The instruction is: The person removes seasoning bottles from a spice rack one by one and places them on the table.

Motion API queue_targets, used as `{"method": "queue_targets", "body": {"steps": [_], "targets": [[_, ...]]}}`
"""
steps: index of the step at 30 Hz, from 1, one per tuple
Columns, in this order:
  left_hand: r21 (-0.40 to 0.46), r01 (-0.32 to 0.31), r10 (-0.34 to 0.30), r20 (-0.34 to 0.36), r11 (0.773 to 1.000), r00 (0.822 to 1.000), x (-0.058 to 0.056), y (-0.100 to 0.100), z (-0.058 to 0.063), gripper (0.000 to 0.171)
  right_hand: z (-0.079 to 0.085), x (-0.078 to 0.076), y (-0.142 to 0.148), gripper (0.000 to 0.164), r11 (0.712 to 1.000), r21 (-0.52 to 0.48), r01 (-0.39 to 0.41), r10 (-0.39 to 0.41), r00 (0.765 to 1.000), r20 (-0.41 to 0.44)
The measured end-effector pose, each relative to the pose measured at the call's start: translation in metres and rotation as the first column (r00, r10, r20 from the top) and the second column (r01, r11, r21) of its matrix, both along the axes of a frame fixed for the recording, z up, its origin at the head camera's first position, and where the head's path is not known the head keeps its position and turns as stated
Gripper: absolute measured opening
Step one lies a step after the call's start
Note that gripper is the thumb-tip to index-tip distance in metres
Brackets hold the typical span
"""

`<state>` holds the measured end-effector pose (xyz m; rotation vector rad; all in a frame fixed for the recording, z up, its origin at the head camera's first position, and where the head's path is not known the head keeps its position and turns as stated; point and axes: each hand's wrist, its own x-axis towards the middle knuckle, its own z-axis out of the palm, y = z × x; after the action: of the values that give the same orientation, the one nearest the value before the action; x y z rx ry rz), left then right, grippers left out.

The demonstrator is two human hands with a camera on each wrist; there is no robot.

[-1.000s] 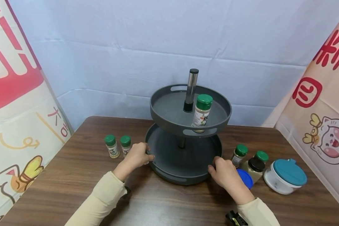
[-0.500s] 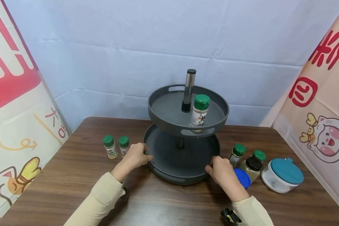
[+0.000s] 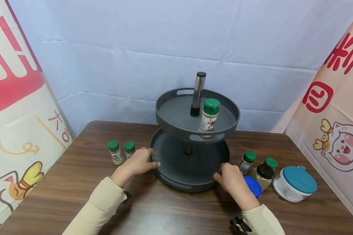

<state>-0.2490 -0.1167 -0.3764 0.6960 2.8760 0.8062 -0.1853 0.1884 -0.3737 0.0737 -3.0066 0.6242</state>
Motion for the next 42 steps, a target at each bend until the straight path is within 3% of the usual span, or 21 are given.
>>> {"method": "queue_targets", "body": {"steps": [5,12,19,30,42], "targets": [[-0.039,0.069,-0.069,-0.003,0.997,0.998,0.001,-0.006,0.002,0.046,0.000,0.000,0.000,0.030,1.000,-0.004,0.001,-0.001,1.000,-0.005],[-0.069,0.079,-0.081,-0.027,0.994,0.996,0.004,-0.007,0.007,0.045,-0.002,0.000,0.001,0.030,1.000,-0.002,-0.003,0.003,1.000,-0.009],[-0.064,0.078,-0.082,-0.071,0.995,0.994,0.012,-0.007,0.028,0.046,-0.002,0.000,0.000,0.030,1.000,-0.019,-0.008,0.008,1.000,0.002],[-0.048,0.085,-0.093,-0.193,0.995,0.977,0.026,-0.004,0.062,0.044,-0.002,0.000,0.000,0.029,1.000,-0.010,-0.011,0.011,1.000,-0.006],[-0.027,0.122,-0.124,-0.333,0.992,0.935,0.039,0.001,0.100,0.036,0.000,0.000,0.001,0.029,1.000,-0.024,-0.007,0.007,1.000,0.017]]}}
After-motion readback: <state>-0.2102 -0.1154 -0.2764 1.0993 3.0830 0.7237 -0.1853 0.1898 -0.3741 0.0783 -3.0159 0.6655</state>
